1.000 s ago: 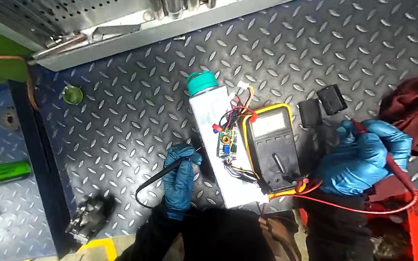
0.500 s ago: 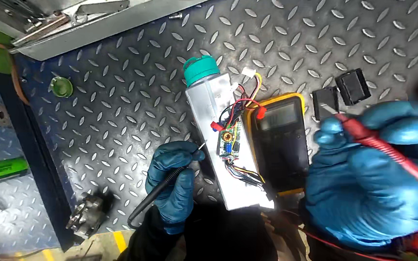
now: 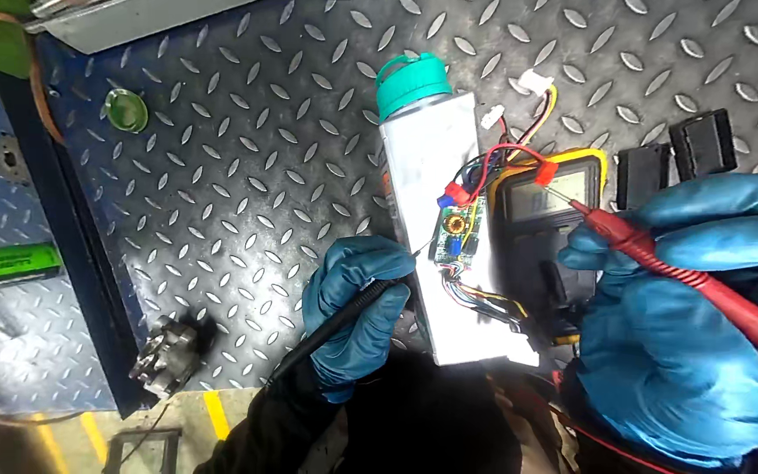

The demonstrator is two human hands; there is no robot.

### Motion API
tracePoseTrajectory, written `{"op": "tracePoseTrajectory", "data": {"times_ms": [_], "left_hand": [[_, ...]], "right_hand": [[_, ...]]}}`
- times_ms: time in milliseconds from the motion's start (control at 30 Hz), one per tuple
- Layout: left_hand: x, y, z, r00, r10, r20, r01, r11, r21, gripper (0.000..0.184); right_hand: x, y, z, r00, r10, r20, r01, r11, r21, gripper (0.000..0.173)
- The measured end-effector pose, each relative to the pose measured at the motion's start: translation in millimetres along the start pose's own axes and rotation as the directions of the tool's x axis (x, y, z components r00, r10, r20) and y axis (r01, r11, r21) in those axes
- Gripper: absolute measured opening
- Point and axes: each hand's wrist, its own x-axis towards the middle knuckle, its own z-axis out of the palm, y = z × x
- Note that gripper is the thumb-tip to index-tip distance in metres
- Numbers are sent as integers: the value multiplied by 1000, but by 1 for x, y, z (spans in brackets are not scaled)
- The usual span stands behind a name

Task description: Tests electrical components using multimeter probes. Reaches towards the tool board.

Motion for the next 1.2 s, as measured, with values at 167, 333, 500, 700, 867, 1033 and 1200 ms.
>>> {"op": "tracePoseTrajectory", "data": {"times_ms": [167,333,500,700,867,1033,1200], "left_hand": [[1,0,0,1000,-4,-11,4,997,-72,14],[6,1,2,999,3,-43,-7,997,-80,14],[7,1,5,999,29,-26,-31,997,-66,13],[5,0,2,999,37,26,-36,999,-26,13],[6,2,2,1000,20,-22,-20,1000,1,16],[12,2,6,999,19,-46,-19,1000,10,18],[25,5,10,998,45,-40,-44,999,31,17]], "right_hand": [[-2,-4,10,998,-32,-56,27,996,-83,12],[-4,-10,11,999,-42,21,45,986,-161,16],[-11,-21,19,995,-86,60,98,966,-241,15],[-9,-19,25,995,-104,4,102,966,-236,13],[-4,-15,13,995,-92,-41,77,959,-274,10],[-11,-23,10,995,-13,103,56,907,-418,17],[-12,-16,15,997,-41,69,54,978,-200,10]]}}
